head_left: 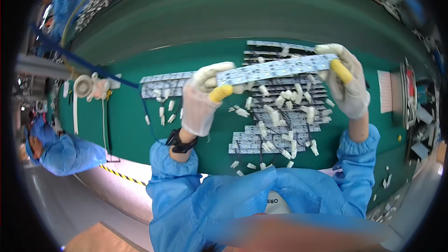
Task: Assembling electronic components onto printed circuit boards using hand tools at a manufacturing workstation.
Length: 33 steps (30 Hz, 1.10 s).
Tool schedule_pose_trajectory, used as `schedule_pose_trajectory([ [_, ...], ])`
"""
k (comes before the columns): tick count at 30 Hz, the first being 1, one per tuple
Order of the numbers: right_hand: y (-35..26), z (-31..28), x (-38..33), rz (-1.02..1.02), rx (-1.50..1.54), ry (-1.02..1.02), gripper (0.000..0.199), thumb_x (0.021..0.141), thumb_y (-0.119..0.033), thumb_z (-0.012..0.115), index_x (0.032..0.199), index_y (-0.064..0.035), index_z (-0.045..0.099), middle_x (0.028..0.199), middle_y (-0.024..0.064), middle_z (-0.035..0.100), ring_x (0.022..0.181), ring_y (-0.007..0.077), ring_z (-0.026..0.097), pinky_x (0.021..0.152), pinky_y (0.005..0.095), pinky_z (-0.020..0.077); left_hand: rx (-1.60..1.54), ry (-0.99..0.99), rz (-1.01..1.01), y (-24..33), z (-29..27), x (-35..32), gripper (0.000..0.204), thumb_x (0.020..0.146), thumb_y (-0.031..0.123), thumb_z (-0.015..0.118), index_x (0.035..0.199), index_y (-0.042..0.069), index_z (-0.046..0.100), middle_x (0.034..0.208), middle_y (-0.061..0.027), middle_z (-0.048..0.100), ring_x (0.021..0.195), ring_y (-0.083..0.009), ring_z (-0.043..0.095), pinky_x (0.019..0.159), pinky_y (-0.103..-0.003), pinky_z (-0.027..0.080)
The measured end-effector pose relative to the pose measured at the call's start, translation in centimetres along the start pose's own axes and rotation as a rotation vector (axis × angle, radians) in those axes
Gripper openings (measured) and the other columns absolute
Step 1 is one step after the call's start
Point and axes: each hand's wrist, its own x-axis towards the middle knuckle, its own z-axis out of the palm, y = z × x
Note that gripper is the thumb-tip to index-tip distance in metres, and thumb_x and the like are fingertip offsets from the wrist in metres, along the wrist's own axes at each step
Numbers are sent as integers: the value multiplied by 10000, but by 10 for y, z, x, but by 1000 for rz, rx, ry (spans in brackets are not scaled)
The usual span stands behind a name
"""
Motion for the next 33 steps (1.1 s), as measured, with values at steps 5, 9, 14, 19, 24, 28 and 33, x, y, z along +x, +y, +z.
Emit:
schedule_pose_trajectory([
  [5, 21, -12, 0, -32, -70, 0, 417, 883, -242, 536, 1138, 80, 468, 933, 96, 573, 734, 56, 517, 635, 175, 428, -17, -8, -2, 0, 2, 4, 477, 781, 135, 689, 1175, -48, 492, 969, -161, 648, 853, -198, 649, 762, -258, 509],
  [9, 29, 8, -6, -153, -118, 262, 474, 867, -281, 551, 1137, 99, 459, 915, 92, 576, 620, 40, 499, 523, 120, 363, 155, 29, 58, -3, 3, 0, 567, 808, 349, 659, 1152, -64, 479, 826, -140, 663, 791, -221, 659, 762, -298, 516],
  [14, 15, -13, -17, 24, -64, -87, 381, 887, -190, 505, 1128, 103, 467, 963, 112, 570, 662, 81, 547, 569, 182, 433, 200, -5, 41, -2, -2, -6, 562, 826, 415, 616, 1120, -51, 504, 751, -123, 656, 749, -219, 661, 722, -300, 520],
  [19, 16, -2, -21, -120, -255, 117, 318, 905, -189, 521, 1107, 57, 531, 896, 120, 614, 733, 116, 580, 671, 227, 456, 125, -8, 18, -2, -4, -9, 558, 778, 391, 669, 1109, -34, 523, 820, -126, 660, 751, -192, 658, 679, -260, 507],
  [24, 19, -5, -24, -115, -238, 116, 304, 811, 73, 507, 1107, 19, 552, 1138, 167, 521, 1021, 214, 559, 908, 335, 440, 10, -29, 18, -5, -2, -10, 562, 744, 273, 723, 1148, -50, 505, 1012, -170, 633, 830, -213, 655, 687, -261, 528],
  [28, 21, -5, -23, -193, -310, 100, 388, 843, -120, 550, 1161, 81, 455, 1105, 135, 550, 980, 132, 534, 845, 251, 425, -35, -35, 88, -7, -4, -12, 539, 740, 167, 718, 1168, -63, 483, 1105, -198, 585, 904, -257, 634, 756, -349, 559],
  [33, 22, -6, -26, -186, -300, 92, 334, 800, 90, 492, 1110, -14, 562, 1127, 171, 525, 1087, 241, 526, 944, 363, 413, -53, -19, 148, -8, -1, -11, 551, 733, 148, 720, 1176, -68, 474, 1108, -201, 580, 930, -266, 623, 784, -389, 558],
])
